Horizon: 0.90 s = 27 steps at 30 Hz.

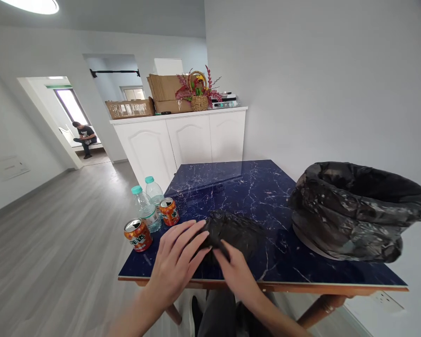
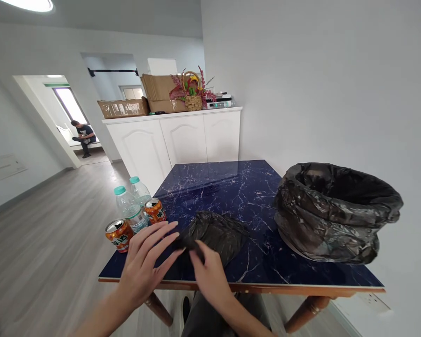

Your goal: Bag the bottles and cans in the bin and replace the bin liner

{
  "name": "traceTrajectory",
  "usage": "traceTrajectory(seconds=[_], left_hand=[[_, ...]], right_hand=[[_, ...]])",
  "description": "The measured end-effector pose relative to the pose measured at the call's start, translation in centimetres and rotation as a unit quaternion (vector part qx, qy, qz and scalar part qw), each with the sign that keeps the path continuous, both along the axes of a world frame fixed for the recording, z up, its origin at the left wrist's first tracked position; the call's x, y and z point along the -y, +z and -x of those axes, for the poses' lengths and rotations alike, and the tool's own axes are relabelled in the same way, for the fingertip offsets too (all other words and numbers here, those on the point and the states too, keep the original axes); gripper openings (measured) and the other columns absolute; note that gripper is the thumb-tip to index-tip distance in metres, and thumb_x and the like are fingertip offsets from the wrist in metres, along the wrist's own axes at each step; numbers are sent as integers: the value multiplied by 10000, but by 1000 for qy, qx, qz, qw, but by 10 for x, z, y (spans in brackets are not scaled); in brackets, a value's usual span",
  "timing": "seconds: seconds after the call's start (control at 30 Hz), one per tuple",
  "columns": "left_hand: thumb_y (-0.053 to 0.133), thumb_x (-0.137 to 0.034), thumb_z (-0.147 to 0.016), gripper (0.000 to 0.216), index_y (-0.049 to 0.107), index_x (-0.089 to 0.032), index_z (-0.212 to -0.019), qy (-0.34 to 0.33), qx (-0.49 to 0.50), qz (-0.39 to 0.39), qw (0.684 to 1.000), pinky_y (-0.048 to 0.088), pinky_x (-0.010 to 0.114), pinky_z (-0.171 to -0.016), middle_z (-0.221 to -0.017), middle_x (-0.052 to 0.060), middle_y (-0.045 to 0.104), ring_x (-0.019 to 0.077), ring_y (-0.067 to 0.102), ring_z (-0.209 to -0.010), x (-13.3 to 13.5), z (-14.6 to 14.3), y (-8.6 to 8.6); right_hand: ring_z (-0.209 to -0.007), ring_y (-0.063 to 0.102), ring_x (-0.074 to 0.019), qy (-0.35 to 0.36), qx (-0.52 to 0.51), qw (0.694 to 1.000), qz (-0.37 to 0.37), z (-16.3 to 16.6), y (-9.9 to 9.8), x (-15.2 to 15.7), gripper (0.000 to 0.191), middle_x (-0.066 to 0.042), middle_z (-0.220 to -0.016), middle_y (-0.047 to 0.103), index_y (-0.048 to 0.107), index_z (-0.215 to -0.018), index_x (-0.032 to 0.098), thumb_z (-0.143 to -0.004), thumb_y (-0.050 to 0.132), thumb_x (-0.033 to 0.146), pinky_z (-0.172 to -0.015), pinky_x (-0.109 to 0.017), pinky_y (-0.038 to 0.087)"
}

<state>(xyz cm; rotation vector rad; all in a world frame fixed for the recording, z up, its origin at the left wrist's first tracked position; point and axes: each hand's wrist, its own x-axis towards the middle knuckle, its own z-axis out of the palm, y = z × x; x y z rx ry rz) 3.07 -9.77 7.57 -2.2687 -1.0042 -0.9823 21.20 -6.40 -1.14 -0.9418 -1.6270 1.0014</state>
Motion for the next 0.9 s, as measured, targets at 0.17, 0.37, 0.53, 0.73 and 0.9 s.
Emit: traceTrajectory(seconds=[0.17, 0.37, 0.53, 0.73, 0.9], left_hand=[[612, -316, -1054, 535, 476, -220, -1562, -22, -76, 132, 988, 405, 531, -1254, -1614, 112, 541, 303, 403, -1567, -43, -23, -41], [500, -454, -1096, 584, 395, -274, -1642, -6, -103, 249, 963, 288, 603, -1308, -1685, 91, 442, 313, 300, -1612, -81, -24, -94], [507, -481, -1089, 657, 314, -271, -1680, -12, -96, 298, 950, 294, 607, -1300, -1707, 105, 390, 317, 278, -1616, -90, -20, -112], [543, -415, -1086, 653, 302, -306, -1683, -58, -86, 315, 943, 328, 554, -1298, -1727, 82, 343, 289, 269, -1615, -87, -1, -95], [575, -366, -1075, 618, 363, -330, -1655, -94, -71, 337, 934, 332, 542, -1300, -1687, 77, 438, 254, 335, -1598, -78, 18, -79]], right_hand=[[-1362, 636, -326, -122, 0, 990, 65, -24, -22, -56, 622, -158, -1465, 667, 456, -1621, 183, -1065, 434, 461, -1162, -533, 501], [-1643, 177, -357, -221, 221, 940, -138, -47, -26, -71, 749, -94, -1793, 156, 94, -1736, 252, -1075, 417, 391, -1287, -606, 318], [-1645, 174, -322, -89, 399, 902, -139, -57, -46, -90, 686, -94, -1778, 217, 238, -1716, 259, -1110, 281, 578, -1304, -596, 276], [-1639, 193, -339, -111, 398, 903, -118, -71, -49, -81, 740, -148, -1771, 213, 302, -1695, 175, -1099, 310, 614, -1299, -592, 298], [-1633, 242, -273, 32, 376, 892, -250, -73, -18, -39, 709, -63, -1747, 318, 270, -1704, 233, -1085, 490, 498, -1327, -525, 296]])
